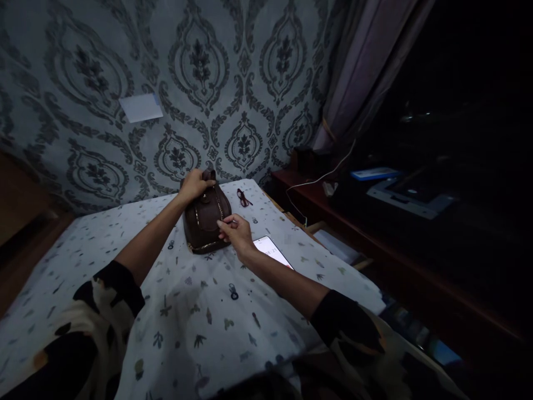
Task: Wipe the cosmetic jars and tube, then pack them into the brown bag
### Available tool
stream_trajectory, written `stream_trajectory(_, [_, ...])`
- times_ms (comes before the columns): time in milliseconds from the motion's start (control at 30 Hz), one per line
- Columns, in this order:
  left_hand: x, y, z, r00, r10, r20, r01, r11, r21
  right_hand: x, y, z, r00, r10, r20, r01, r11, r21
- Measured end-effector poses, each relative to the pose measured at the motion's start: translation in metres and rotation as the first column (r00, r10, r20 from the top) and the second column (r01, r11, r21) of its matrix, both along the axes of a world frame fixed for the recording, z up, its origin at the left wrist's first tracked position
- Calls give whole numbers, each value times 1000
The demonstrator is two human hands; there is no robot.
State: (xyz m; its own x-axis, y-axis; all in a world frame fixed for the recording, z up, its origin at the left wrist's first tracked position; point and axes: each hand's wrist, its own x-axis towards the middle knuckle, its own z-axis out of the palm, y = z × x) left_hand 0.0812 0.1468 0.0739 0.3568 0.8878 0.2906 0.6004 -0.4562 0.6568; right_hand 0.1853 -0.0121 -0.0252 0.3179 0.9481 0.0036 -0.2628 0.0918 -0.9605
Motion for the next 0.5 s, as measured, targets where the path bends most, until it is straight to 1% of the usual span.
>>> stream_trajectory(100, [0, -6, 2, 999, -10, -33, 11, 1000, 26, 0, 1, -1, 1000, -4, 5, 4, 1000, -2])
stream_trajectory(300, [-2, -20, 6, 997, -51, -62, 53, 998, 34, -1, 2, -2, 999, -27, 23, 27, 1000, 6])
stream_trajectory(500, [-3, -28, 3, 993, -101, -63, 103, 994, 27, -2, 3, -2, 998, -35, 59, 34, 999, 14])
